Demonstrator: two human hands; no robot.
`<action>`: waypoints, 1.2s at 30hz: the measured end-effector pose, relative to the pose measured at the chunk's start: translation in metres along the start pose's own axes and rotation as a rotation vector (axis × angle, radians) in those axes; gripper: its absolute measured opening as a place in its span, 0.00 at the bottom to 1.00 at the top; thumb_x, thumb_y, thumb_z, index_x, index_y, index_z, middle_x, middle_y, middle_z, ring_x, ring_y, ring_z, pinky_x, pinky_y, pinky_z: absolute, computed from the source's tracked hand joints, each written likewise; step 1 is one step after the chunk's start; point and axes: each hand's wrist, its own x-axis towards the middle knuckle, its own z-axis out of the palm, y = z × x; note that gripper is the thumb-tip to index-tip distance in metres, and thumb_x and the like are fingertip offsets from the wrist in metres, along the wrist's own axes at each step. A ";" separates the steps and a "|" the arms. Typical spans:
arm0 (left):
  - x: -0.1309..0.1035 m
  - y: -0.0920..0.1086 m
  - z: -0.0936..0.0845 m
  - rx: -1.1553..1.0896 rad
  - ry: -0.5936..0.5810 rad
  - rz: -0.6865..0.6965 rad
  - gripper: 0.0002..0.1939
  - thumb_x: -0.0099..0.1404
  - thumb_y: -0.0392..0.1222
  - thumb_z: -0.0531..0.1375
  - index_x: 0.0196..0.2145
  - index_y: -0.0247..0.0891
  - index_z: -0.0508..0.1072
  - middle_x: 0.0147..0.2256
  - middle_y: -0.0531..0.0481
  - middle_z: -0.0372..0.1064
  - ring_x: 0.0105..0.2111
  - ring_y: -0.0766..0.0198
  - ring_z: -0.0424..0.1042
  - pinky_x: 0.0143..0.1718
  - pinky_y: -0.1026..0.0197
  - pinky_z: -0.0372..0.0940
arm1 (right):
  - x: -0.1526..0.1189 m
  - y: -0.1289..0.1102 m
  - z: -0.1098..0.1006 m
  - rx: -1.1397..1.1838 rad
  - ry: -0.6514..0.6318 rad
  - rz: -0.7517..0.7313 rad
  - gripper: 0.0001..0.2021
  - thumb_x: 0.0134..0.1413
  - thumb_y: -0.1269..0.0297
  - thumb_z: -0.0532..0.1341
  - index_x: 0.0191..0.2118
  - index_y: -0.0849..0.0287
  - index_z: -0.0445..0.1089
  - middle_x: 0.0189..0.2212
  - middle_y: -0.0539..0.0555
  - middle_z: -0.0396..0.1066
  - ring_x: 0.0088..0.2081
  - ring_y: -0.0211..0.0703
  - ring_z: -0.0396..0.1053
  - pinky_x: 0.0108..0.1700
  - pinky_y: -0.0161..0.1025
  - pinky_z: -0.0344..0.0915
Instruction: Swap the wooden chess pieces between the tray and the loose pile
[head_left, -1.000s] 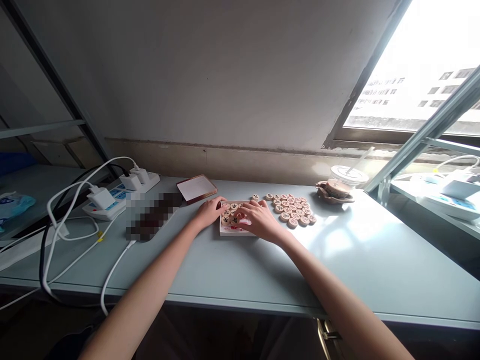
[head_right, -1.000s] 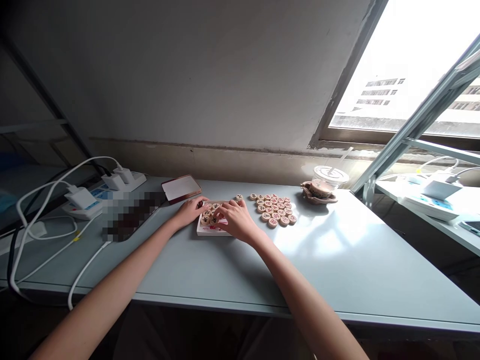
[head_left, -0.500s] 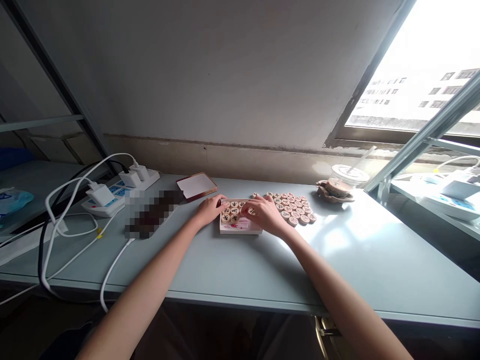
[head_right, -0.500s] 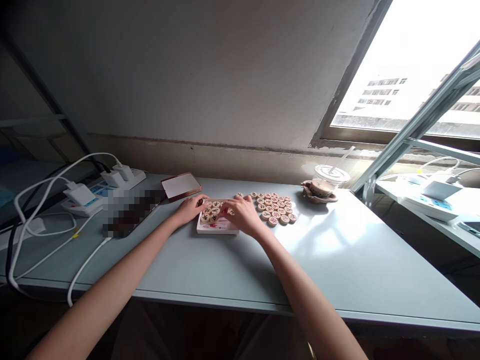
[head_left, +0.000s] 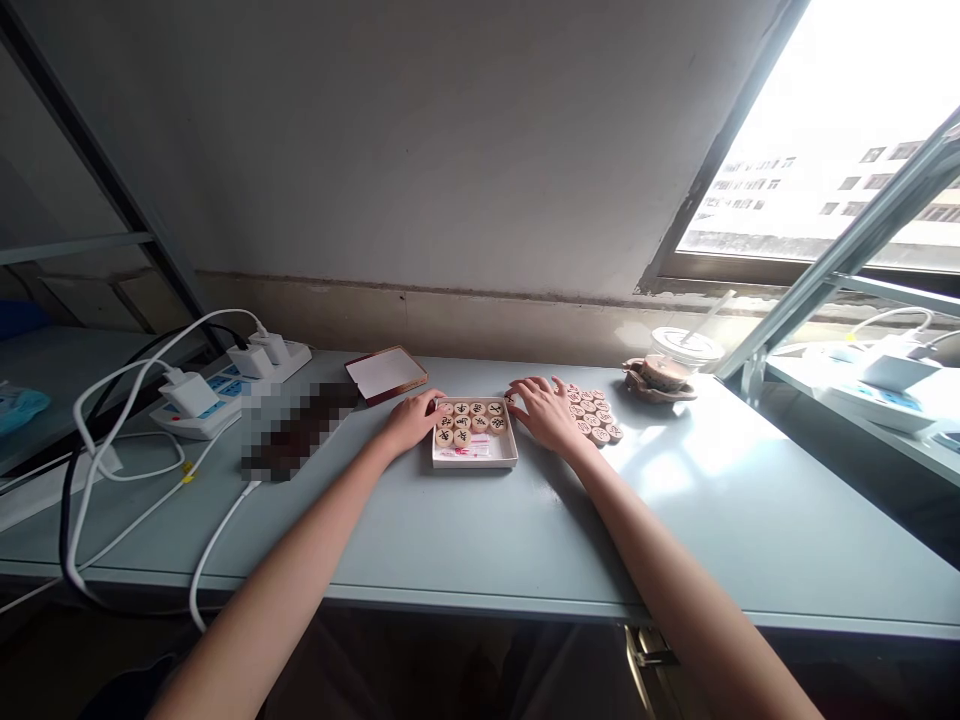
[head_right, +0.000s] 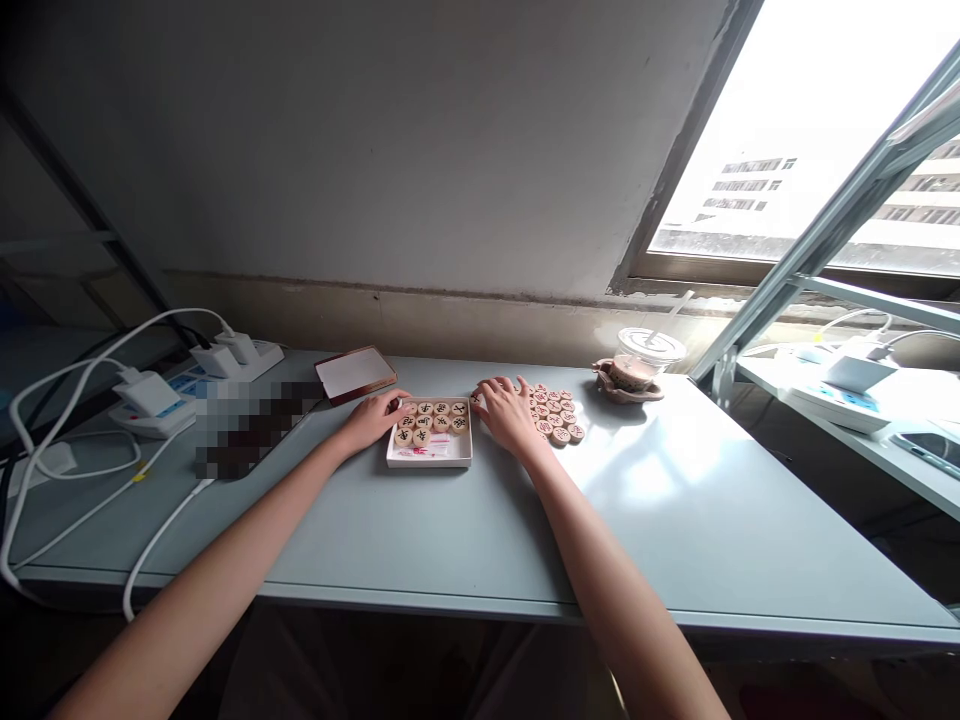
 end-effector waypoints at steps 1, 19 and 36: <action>0.000 0.000 0.000 0.001 0.000 0.002 0.15 0.61 0.46 0.51 0.43 0.39 0.68 0.37 0.47 0.71 0.35 0.58 0.70 0.33 0.62 0.61 | 0.000 0.000 -0.003 0.007 0.006 0.014 0.13 0.59 0.58 0.50 0.43 0.56 0.67 0.44 0.57 0.67 0.48 0.49 0.58 0.53 0.50 0.45; -0.001 0.002 -0.002 0.020 -0.026 -0.013 0.16 0.61 0.46 0.51 0.45 0.39 0.67 0.36 0.48 0.72 0.35 0.59 0.70 0.31 0.63 0.60 | -0.005 -0.041 -0.037 0.340 -0.186 -0.169 0.09 0.52 0.57 0.59 0.37 0.53 0.68 0.36 0.52 0.68 0.40 0.44 0.61 0.44 0.41 0.49; -0.001 0.001 -0.001 0.032 -0.008 -0.003 0.16 0.62 0.46 0.50 0.44 0.39 0.67 0.38 0.47 0.71 0.36 0.58 0.70 0.34 0.61 0.61 | -0.003 -0.027 -0.040 0.380 -0.094 -0.083 0.08 0.53 0.58 0.58 0.29 0.55 0.69 0.30 0.50 0.69 0.34 0.40 0.62 0.42 0.39 0.49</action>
